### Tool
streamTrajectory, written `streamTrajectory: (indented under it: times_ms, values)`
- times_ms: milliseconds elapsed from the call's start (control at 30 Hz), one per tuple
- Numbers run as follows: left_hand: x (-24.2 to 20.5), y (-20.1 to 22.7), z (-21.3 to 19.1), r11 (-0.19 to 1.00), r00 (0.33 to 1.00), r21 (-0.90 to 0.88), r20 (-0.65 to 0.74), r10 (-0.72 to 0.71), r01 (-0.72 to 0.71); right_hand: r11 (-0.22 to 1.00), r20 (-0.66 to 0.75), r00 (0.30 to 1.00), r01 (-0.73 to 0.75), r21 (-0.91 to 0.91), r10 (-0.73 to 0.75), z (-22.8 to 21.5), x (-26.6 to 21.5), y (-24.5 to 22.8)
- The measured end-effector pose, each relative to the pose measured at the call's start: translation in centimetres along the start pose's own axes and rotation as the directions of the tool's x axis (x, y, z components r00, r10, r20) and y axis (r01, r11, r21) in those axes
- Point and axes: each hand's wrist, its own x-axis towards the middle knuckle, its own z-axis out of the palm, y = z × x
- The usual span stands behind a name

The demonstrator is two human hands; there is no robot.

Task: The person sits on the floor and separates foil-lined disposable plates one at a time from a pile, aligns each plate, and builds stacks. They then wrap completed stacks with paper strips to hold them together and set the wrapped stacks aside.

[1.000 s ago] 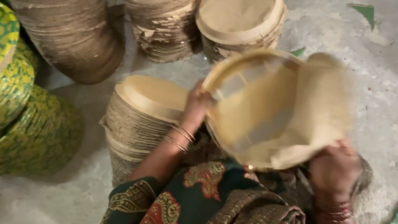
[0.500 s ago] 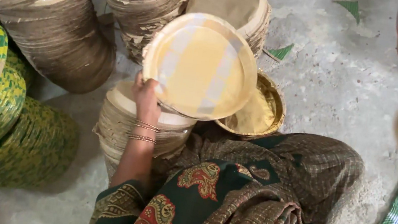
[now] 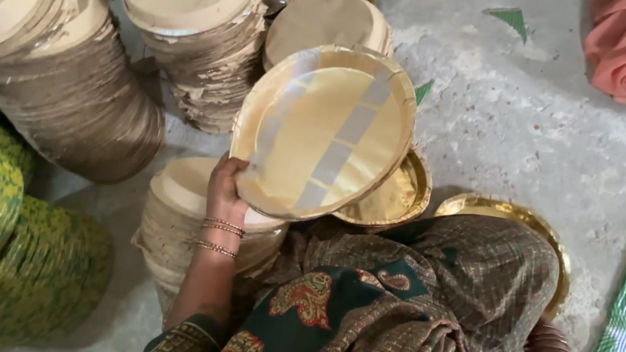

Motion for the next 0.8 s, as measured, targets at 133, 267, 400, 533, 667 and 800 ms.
streamTrajectory:
  times_ms: [133,267,400,533,667,800]
  values:
    - [-0.4,0.1,1.7,0.997,0.997,-0.01,-0.012,-0.072,0.072,0.997,-0.048,0.998,-0.031,-0.064,0.028,-0.3,1.5,-4.9]
    - [-2.0,0.6,4.1,0.998,1.0,0.053,0.012,-0.028,0.028,0.989,-0.098,0.994,-0.063,-0.132,0.05,-1.0,6.1,-14.9]
    - [-2.8,-0.3,5.7,0.993,0.995,0.1,0.087,0.055,-0.064,0.973,-0.145,0.986,-0.115,-0.2,0.087,2.2,5.5,-30.0]
    - [-3.1,-2.7,6.1,0.978,0.992,0.177,0.076,0.1,-0.112,0.949,-0.021,0.989,0.136,-0.284,-0.148,12.1,11.1,-41.5]
    - [-4.2,-3.3,7.3,0.968,0.988,0.204,0.085,0.131,-0.146,0.957,-0.086,0.993,0.051,-0.286,-0.079,16.4,13.9,-41.3]
    - [-4.1,-4.5,6.4,0.962,0.986,0.22,0.07,0.151,-0.163,0.867,-0.195,0.894,0.304,-0.395,-0.402,17.5,15.6,-39.5]
